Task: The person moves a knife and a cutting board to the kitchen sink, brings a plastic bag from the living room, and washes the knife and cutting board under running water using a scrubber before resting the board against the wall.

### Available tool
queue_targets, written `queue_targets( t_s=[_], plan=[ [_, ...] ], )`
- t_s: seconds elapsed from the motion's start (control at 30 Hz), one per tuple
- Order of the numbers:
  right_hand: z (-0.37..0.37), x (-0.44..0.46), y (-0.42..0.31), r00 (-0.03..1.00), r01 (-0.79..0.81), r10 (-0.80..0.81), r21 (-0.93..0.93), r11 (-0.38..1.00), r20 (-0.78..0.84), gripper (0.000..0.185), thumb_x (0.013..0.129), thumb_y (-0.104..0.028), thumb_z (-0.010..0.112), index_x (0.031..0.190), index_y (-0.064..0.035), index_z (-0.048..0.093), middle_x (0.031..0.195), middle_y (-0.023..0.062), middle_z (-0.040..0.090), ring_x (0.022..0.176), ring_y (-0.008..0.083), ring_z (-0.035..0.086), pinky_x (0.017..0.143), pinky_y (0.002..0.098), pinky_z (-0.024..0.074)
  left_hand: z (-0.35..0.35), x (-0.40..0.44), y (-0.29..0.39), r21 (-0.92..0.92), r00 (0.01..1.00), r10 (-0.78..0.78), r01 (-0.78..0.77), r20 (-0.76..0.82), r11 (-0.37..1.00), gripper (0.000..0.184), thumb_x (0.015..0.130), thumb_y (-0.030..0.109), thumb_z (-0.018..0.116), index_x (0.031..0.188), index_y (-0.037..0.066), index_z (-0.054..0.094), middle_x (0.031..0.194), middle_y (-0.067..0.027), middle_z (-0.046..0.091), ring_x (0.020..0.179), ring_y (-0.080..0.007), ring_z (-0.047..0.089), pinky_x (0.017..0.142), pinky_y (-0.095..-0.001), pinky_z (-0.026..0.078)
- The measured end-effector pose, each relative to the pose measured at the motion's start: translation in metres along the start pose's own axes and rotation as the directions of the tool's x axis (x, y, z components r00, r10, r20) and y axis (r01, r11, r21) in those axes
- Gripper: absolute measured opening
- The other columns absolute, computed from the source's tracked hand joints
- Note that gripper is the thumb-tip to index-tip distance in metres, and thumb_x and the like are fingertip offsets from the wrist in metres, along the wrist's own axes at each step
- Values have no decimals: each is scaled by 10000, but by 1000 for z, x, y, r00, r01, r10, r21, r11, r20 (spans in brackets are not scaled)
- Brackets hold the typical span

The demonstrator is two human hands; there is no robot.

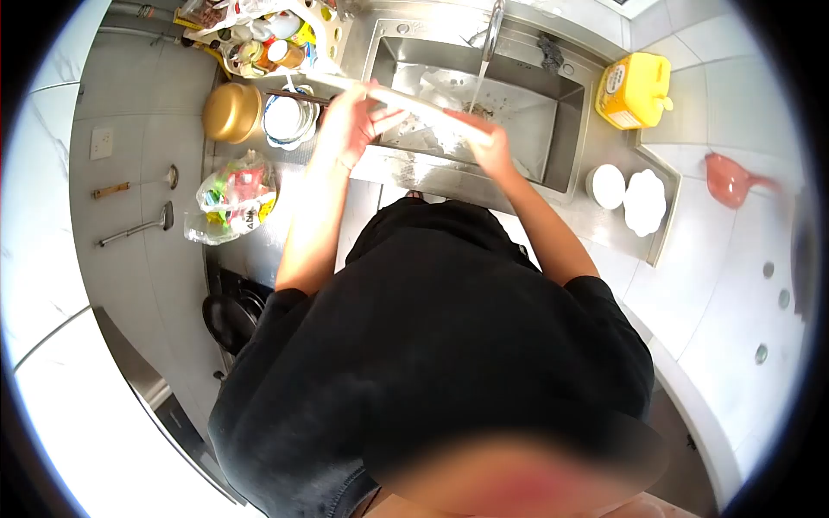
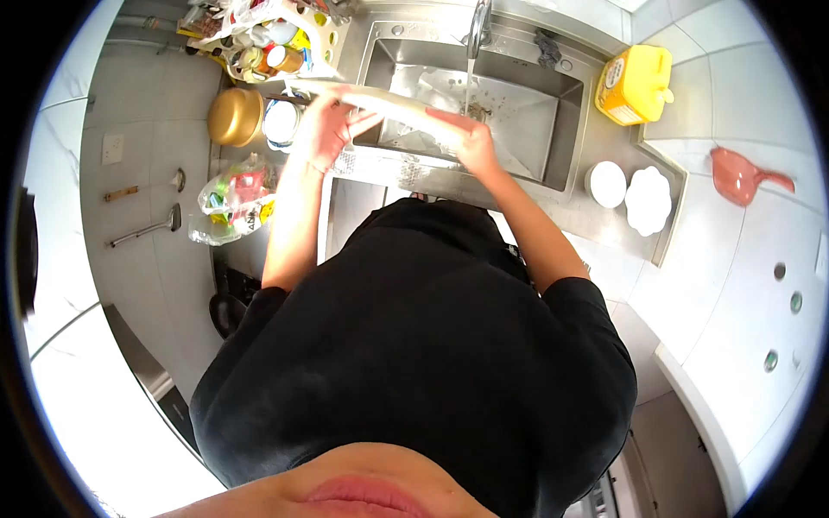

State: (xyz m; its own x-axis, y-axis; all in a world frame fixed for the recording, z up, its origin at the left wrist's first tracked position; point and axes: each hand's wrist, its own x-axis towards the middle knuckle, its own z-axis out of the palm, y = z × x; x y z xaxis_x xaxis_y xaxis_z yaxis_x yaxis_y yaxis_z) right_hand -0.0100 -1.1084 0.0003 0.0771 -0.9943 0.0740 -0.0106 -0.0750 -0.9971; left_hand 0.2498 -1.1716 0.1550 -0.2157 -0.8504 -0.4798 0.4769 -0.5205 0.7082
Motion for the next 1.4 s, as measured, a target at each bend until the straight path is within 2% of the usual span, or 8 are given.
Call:
queue_targets(
  t_s=[0.23,0.37,0.5,0.67,0.9,1.0,1.23,1.4],
  plan=[
    [-8,-10,-98,892,-9,-34,-92,996,-452,366,911,-246,795,1144,27,722,1040,86,757,945,142,678,864,302,525,-36,38,61,613,768,584,-600,262,514,826,884,273,804,1538,31,361,1513,-188,442,1364,-297,475,1070,-426,471],
    [-11,-24,-136,858,37,-147,-226,973,-492,400,901,-224,809,1200,17,695,1132,81,738,1023,154,663,926,308,506,-16,66,59,446,642,469,-763,607,467,691,886,131,800,1481,41,461,1434,-119,567,1332,-216,510,1172,-372,349],
    [-8,-39,-147,849,113,-223,-249,962,-479,398,919,-169,782,1241,24,651,1187,77,698,1087,161,627,952,321,496,-1,82,36,170,599,603,-770,528,615,504,873,107,814,1278,-51,560,1193,-99,691,1125,-190,651,992,-309,514],
    [-9,-58,-107,842,-117,1,-182,976,-539,350,933,-236,774,1181,5,720,1072,52,751,961,122,673,896,292,522,-22,140,-13,550,724,445,-690,527,471,325,841,0,783,1128,-26,633,1005,-71,729,920,-127,677,800,-264,535],
    [-14,-114,-134,731,-49,19,-25,998,-682,222,927,-166,767,1040,24,743,1013,48,745,958,123,673,887,305,534,40,88,-21,317,673,388,-678,630,663,371,859,17,770,1198,-33,627,1069,-104,728,970,-149,682,854,-287,544],
    [-31,-150,-149,624,-36,-285,-390,920,-728,227,905,-110,775,1074,33,724,1043,71,733,967,136,669,901,307,533,85,59,-30,297,588,334,-725,736,622,634,851,66,793,1413,0,505,1341,-134,602,1195,-215,604,1006,-330,500],
    [-92,-242,-203,186,203,-268,-229,952,-945,215,912,-96,766,1074,29,701,1058,67,718,968,143,660,896,303,524,216,-50,-109,113,154,321,-983,935,144,962,745,84,839,1575,101,353,1631,-239,233,1486,-421,295,1212,-448,293],
    [-166,-319,-252,-39,208,-292,-294,933,-956,286,947,-193,759,1100,32,675,1058,77,713,964,128,639,873,290,514,334,-108,-209,-85,-51,184,-980,982,182,926,780,125,839,1581,180,378,1668,-193,169,1523,-382,231,1221,-451,277]
  ],
)
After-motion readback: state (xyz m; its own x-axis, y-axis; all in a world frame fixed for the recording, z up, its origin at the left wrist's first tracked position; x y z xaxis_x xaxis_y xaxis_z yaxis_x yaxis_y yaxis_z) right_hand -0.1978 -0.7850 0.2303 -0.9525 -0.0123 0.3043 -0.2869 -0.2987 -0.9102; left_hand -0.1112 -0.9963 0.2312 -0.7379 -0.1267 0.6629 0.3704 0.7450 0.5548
